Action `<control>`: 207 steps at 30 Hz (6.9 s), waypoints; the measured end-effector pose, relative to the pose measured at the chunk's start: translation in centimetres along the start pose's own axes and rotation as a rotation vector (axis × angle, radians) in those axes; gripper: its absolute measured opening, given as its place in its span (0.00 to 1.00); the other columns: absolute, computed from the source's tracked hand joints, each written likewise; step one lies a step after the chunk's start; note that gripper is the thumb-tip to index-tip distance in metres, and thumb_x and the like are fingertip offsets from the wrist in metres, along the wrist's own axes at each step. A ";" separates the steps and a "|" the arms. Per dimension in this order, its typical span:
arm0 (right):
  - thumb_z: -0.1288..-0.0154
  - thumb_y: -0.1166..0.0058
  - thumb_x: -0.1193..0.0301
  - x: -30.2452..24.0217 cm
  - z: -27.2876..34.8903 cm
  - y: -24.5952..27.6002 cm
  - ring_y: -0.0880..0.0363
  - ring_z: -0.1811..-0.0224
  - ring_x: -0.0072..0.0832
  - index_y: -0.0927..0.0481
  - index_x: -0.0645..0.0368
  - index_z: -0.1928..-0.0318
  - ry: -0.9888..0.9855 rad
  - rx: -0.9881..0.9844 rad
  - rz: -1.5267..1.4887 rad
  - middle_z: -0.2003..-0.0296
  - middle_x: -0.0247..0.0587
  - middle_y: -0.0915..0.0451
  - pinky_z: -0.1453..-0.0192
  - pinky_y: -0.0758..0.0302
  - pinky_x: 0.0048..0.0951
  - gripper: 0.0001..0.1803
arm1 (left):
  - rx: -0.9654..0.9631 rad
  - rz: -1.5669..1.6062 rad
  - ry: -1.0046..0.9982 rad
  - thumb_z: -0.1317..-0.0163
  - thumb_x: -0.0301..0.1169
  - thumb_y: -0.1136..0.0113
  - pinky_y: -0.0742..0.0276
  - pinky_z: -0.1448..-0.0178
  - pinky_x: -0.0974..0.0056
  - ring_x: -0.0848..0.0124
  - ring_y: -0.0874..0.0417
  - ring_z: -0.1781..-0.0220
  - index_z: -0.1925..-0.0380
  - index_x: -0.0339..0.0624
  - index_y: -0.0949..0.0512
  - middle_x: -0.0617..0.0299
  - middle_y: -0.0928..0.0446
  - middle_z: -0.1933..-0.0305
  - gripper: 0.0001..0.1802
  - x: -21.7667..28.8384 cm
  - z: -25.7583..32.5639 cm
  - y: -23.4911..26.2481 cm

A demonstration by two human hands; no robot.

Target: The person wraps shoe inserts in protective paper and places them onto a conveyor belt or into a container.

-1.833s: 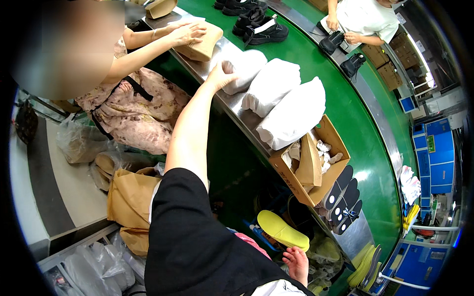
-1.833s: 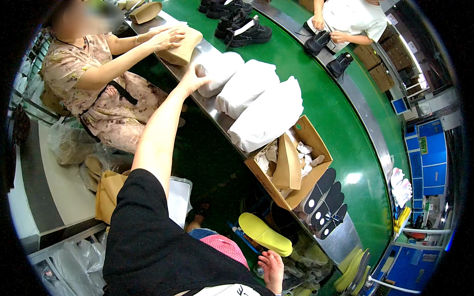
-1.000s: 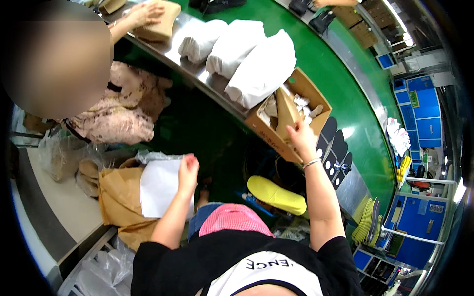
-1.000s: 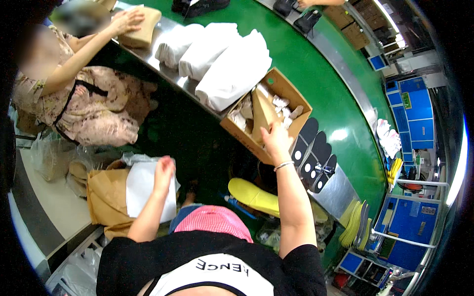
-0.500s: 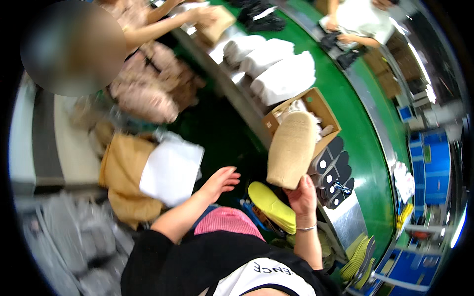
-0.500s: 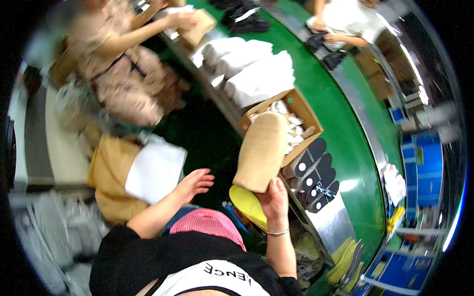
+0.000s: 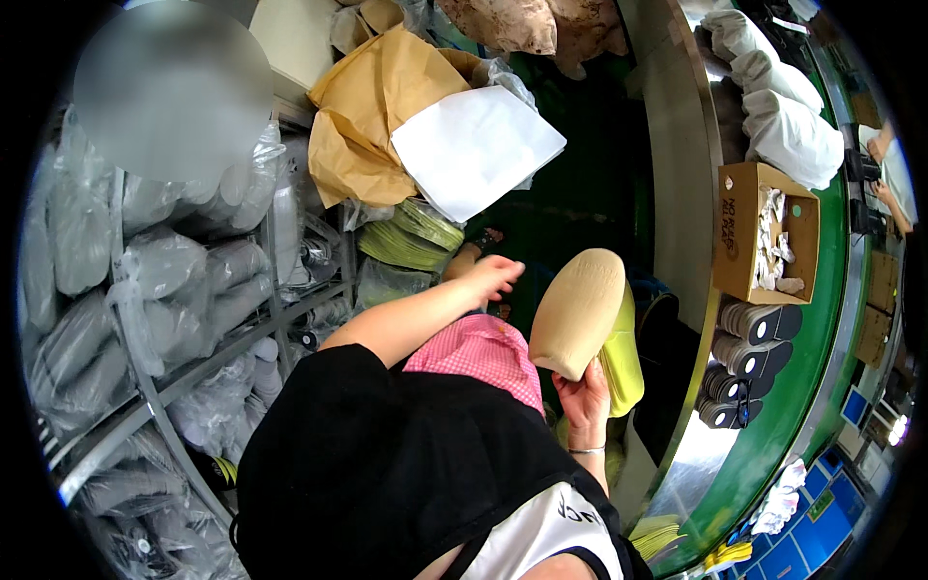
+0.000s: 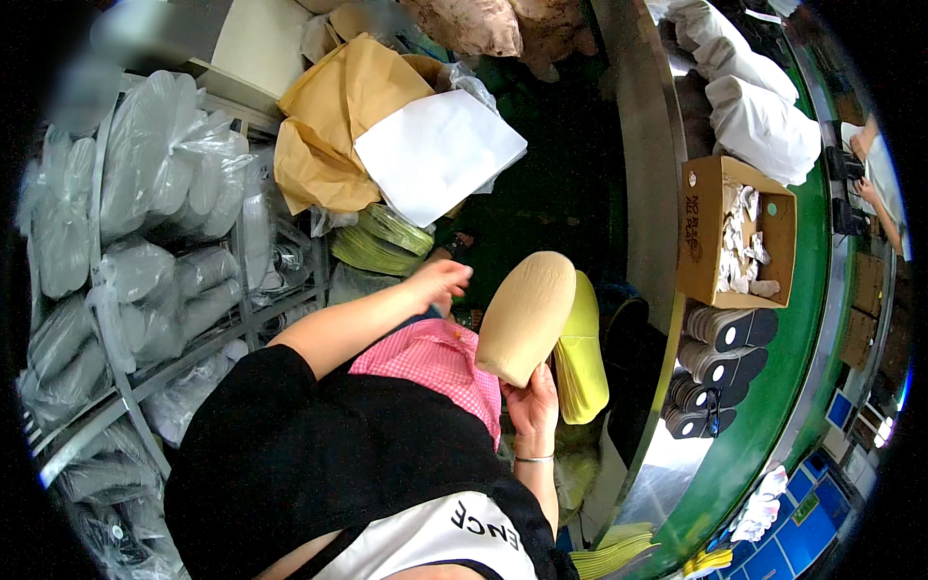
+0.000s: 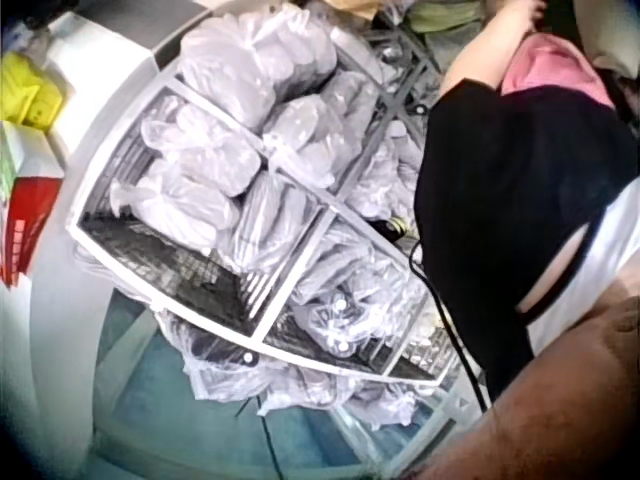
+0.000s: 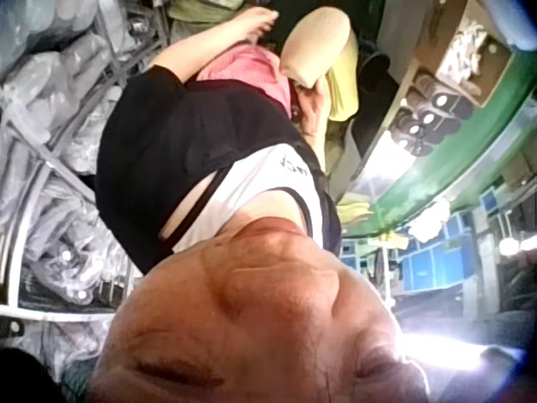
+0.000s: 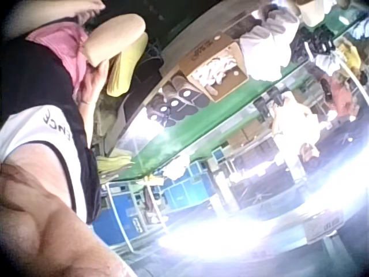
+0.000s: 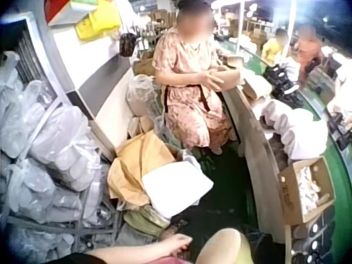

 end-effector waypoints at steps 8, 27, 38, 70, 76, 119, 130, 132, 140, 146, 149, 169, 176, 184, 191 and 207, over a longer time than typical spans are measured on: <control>0.41 0.50 0.63 2.4 -3.0 1.3 0.29 0.54 0.33 0.30 0.58 0.58 -0.083 0.212 -0.076 0.56 0.40 0.27 0.53 0.29 0.36 0.15 | 0.817 -0.575 -0.282 0.56 0.47 0.37 0.31 0.53 0.58 0.56 0.26 0.57 0.59 0.37 0.30 0.50 0.27 0.61 0.29 1.2 -12.8 11.6; 0.49 0.44 0.64 1.4 -10.2 -4.3 0.39 0.43 0.41 0.37 0.55 0.45 -0.010 0.167 -0.223 0.45 0.44 0.36 0.42 0.41 0.45 0.30 | 0.629 -0.556 -0.726 0.46 0.32 0.45 0.32 0.54 0.60 0.57 0.30 0.54 0.75 0.37 0.28 0.51 0.32 0.54 0.08 9.6 -12.7 9.9; 0.46 0.45 0.63 -3.7 -6.2 -7.6 0.32 0.48 0.32 0.37 0.64 0.45 0.230 -0.189 -0.120 0.49 0.43 0.31 0.43 0.36 0.37 0.30 | -0.291 -0.748 -1.152 0.54 0.28 0.46 0.35 0.47 0.55 0.49 0.33 0.50 0.60 0.40 0.27 0.47 0.31 0.54 0.17 11.5 6.4 -3.9; 0.37 0.55 0.66 -3.9 19.1 -3.0 0.29 0.60 0.18 0.29 0.65 0.54 0.846 -0.089 0.345 0.62 0.33 0.25 0.53 0.34 0.20 0.16 | -1.209 0.155 -0.017 0.44 0.59 0.58 0.43 0.39 0.60 0.68 0.35 0.42 0.43 0.46 0.41 0.59 0.33 0.44 0.36 7.8 18.3 -20.1; 0.40 0.51 0.71 -3.2 19.3 -1.7 0.35 0.71 0.12 0.28 0.62 0.64 1.046 0.221 0.219 0.73 0.26 0.29 0.65 0.38 0.13 0.07 | -1.062 0.256 -0.041 0.37 0.43 0.58 0.34 0.43 0.60 0.67 0.28 0.47 0.49 0.45 0.33 0.60 0.28 0.49 0.20 9.0 17.8 -20.6; 0.51 0.45 0.55 -1.3 22.8 -4.2 0.72 0.32 0.49 0.28 0.51 0.51 0.743 0.222 1.702 0.36 0.51 0.56 0.37 0.70 0.56 0.27 | -1.016 0.037 0.032 0.36 0.39 0.62 0.26 0.54 0.67 0.71 0.24 0.60 0.57 0.40 0.31 0.63 0.26 0.60 0.17 2.6 22.4 -23.2; 0.42 0.62 0.44 -2.7 20.4 -2.0 0.60 0.33 0.42 0.40 0.51 0.40 0.836 1.128 1.986 0.37 0.49 0.51 0.36 0.65 0.51 0.35 | -1.071 0.063 0.004 0.37 0.38 0.60 0.25 0.57 0.68 0.72 0.23 0.62 0.58 0.40 0.31 0.63 0.26 0.62 0.15 2.8 20.7 -24.8; 0.42 0.62 0.45 -2.3 19.9 -0.6 0.58 0.33 0.43 0.42 0.53 0.39 0.769 1.125 1.784 0.37 0.51 0.51 0.36 0.61 0.50 0.35 | -1.063 0.057 -0.028 0.37 0.38 0.59 0.25 0.57 0.69 0.72 0.23 0.62 0.59 0.40 0.31 0.63 0.26 0.62 0.14 3.2 20.3 -25.0; 0.40 0.56 0.59 -3.8 21.1 -1.5 0.40 0.44 0.44 0.29 0.60 0.53 1.234 1.116 1.703 0.46 0.52 0.37 0.42 0.44 0.41 0.20 | -1.083 0.056 -0.016 0.37 0.37 0.58 0.25 0.60 0.70 0.73 0.23 0.64 0.60 0.40 0.31 0.63 0.26 0.63 0.13 4.4 20.2 -25.2; 0.44 0.50 0.71 -5.0 20.9 -0.5 0.36 0.47 0.46 0.30 0.62 0.54 1.361 0.896 1.194 0.50 0.51 0.35 0.43 0.40 0.36 0.16 | -1.094 0.051 -0.006 0.38 0.36 0.56 0.24 0.61 0.70 0.73 0.23 0.65 0.61 0.40 0.31 0.63 0.26 0.64 0.12 4.6 20.3 -25.6; 0.45 0.49 0.70 -5.0 20.3 0.1 0.40 0.43 0.44 0.38 0.64 0.47 1.390 0.865 1.029 0.46 0.52 0.39 0.39 0.43 0.35 0.25 | -1.084 0.039 -0.036 0.38 0.36 0.56 0.24 0.62 0.71 0.74 0.23 0.66 0.61 0.40 0.31 0.63 0.26 0.64 0.12 5.1 19.8 -26.0; 0.62 0.37 0.69 -6.5 22.4 0.1 0.42 0.44 0.33 0.53 0.57 0.37 1.243 0.639 0.632 0.49 0.43 0.40 0.39 0.45 0.30 0.51 | -1.163 -0.100 -0.058 0.38 0.43 0.56 0.28 0.54 0.65 0.72 0.26 0.56 0.52 0.41 0.34 0.59 0.27 0.57 0.21 6.4 15.0 -28.2; 0.66 0.36 0.65 -5.7 24.5 1.1 0.39 0.56 0.37 0.45 0.55 0.38 1.136 1.232 1.498 0.59 0.42 0.39 0.49 0.39 0.34 0.49 | -1.362 -0.415 -0.286 0.48 0.65 0.60 0.42 0.45 0.66 0.73 0.34 0.46 0.44 0.43 0.39 0.62 0.31 0.49 0.42 10.9 16.4 -29.8; 0.51 0.43 0.59 -4.6 25.3 0.6 0.37 0.61 0.35 0.40 0.57 0.41 1.202 1.234 1.538 0.64 0.42 0.36 0.54 0.37 0.33 0.37 | -0.957 -0.418 -0.489 0.47 0.30 0.41 0.31 0.59 0.74 0.81 0.27 0.69 0.68 0.43 0.26 0.69 0.25 0.71 0.07 11.5 15.8 -31.1; 0.39 0.56 0.54 -2.8 26.8 3.9 0.31 0.64 0.37 0.36 0.64 0.46 1.048 1.548 1.063 0.65 0.45 0.32 0.59 0.33 0.33 0.29 | -0.660 -0.372 -0.647 0.43 0.29 0.48 0.33 0.69 0.77 0.81 0.31 0.74 0.66 0.39 0.29 0.66 0.28 0.72 0.07 11.2 15.1 -32.4; 0.48 0.45 0.60 6.7 30.0 8.8 0.33 0.54 0.45 0.37 0.65 0.46 0.753 1.858 0.717 0.58 0.51 0.33 0.51 0.35 0.37 0.32 | -0.341 -1.733 -1.688 0.50 0.36 0.43 0.28 0.56 0.58 0.60 0.26 0.57 0.68 0.43 0.26 0.57 0.26 0.63 0.12 9.4 7.5 -51.7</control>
Point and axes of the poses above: each hand's wrist, its own z-axis away from the middle knuckle, its own y-axis out of the back of the hand, x = y × z, the point moved 3 cm from there along -z, towards the middle knuckle
